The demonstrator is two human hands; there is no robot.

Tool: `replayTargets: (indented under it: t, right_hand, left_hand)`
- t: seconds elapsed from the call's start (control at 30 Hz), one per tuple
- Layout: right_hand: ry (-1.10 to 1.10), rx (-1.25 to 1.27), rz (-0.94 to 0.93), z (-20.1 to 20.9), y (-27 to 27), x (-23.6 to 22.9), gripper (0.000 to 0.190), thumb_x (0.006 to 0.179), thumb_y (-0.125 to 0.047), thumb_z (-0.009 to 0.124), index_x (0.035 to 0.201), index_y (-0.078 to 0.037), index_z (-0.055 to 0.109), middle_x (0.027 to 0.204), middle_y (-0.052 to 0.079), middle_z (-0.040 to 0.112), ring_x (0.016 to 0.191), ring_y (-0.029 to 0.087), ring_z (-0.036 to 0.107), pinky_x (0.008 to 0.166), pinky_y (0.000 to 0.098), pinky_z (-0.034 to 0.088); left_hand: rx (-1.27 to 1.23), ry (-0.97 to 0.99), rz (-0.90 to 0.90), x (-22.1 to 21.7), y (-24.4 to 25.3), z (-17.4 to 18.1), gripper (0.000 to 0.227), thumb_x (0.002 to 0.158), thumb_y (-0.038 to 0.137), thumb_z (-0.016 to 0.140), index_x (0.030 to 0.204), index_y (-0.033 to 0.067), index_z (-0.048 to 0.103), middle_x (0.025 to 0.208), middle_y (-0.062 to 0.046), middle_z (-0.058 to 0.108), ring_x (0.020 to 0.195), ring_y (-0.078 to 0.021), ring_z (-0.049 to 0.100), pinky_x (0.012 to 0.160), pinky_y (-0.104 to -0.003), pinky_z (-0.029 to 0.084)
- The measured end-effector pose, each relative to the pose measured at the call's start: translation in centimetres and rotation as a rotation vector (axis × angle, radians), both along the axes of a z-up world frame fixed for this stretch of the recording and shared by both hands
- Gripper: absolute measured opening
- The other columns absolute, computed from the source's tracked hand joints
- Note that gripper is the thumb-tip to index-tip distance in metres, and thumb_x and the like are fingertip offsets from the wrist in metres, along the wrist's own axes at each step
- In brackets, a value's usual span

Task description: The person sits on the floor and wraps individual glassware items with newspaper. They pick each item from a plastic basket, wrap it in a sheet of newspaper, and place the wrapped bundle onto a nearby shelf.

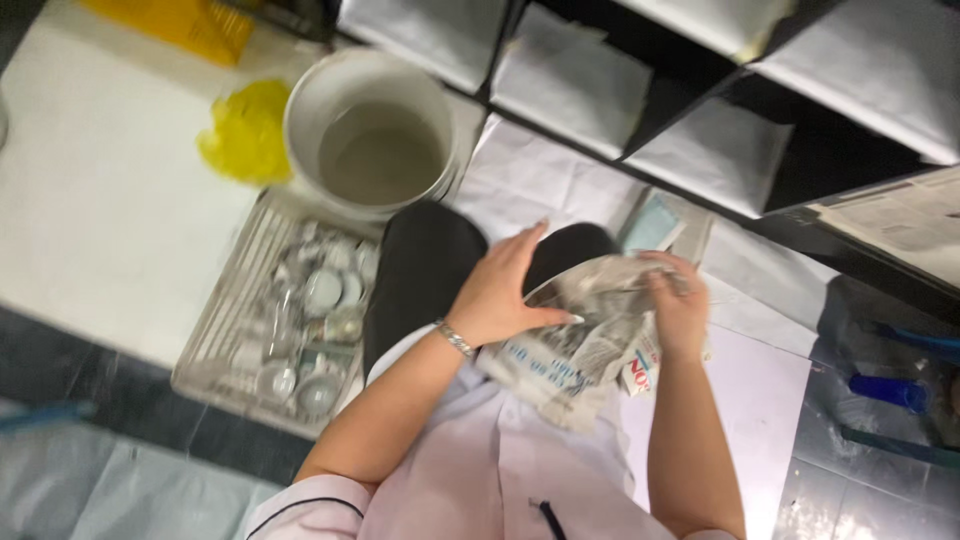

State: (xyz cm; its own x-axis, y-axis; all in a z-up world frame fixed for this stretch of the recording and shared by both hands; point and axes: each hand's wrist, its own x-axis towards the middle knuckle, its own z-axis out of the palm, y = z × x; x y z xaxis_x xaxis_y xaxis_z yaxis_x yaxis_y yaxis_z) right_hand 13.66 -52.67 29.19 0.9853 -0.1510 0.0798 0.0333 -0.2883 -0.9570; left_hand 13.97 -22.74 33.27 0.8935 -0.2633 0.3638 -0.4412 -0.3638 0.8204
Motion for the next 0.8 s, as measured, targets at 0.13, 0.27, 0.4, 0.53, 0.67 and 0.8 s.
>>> replayTargets:
  t: [0.13,0.27,0.4,0.53,0.67,0.8]
  right_hand:
    - [0.160,0.081,0.038,1.3,0.7,1.8,0.039,0.083,-0.003,0.071,0.121,-0.007,0.070,0.115,0.002,0.072,0.103,0.012,0.066,0.090,0.0263,0.053]
    - [0.377,0.059,-0.082,0.0,-1.5,2.8,0.040,0.082,-0.009,0.075,0.122,-0.007,0.071,0.104,0.004,0.074,0.094,0.014,0.068,0.084,0.0270,0.053]
    - [0.446,0.072,-0.213,-4.5,-4.0,1.8,0.028,0.091,-0.018,0.073,0.116,-0.004,0.074,0.102,0.003,0.077,0.091,0.011,0.067,0.083,0.0252,0.051]
    - [0.366,0.281,-0.234,-9.1,-5.5,1.2,0.028,0.093,-0.019,0.072,0.114,-0.001,0.073,0.099,0.003,0.076,0.085,0.010,0.068,0.078,0.0254,0.053]
    - [0.427,-0.005,-0.235,-11.9,-6.5,-0.4,0.027,0.093,-0.020,0.073,0.110,0.001,0.074,0.091,0.005,0.075,0.079,0.012,0.065,0.073,0.0265,0.051]
    - [0.487,0.189,-0.182,-13.8,-7.3,-1.8,0.026,0.090,-0.019,0.075,0.108,-0.001,0.072,0.091,0.003,0.075,0.077,0.010,0.065,0.068,0.0245,0.050]
  left_hand:
    - [-0.008,0.460,-0.081,3.3,-6.1,-1.0,0.060,0.079,0.032,0.076,0.133,0.0084,0.062,0.118,-0.016,0.072,0.108,-0.0317,0.069,0.091,-0.038,0.052]
    - [-0.222,0.773,0.044,5.7,-8.7,-8.4,0.039,0.096,0.033,0.063,0.121,0.0035,0.070,0.095,-0.015,0.076,0.085,-0.0232,0.069,0.079,-0.034,0.053]
    - [-0.432,0.771,0.067,4.8,-8.4,-16.6,0.038,0.105,0.031,0.054,0.116,-0.0024,0.069,0.102,-0.008,0.076,0.092,-0.0138,0.068,0.085,-0.029,0.052]
    - [-0.280,0.868,0.062,4.3,-7.8,-21.5,0.036,0.103,0.030,0.056,0.113,-0.0023,0.069,0.097,-0.008,0.077,0.086,-0.0137,0.070,0.080,-0.030,0.054]
    - [-0.148,0.916,0.047,3.7,-6.2,-22.8,0.033,0.100,0.029,0.059,0.109,-0.0009,0.071,0.091,-0.008,0.077,0.081,-0.0151,0.069,0.076,-0.031,0.053]
    - [-0.037,0.907,0.090,3.5,-5.2,-22.4,0.031,0.098,0.030,0.062,0.106,0.0013,0.071,0.087,-0.009,0.075,0.076,-0.0158,0.069,0.071,-0.032,0.053]
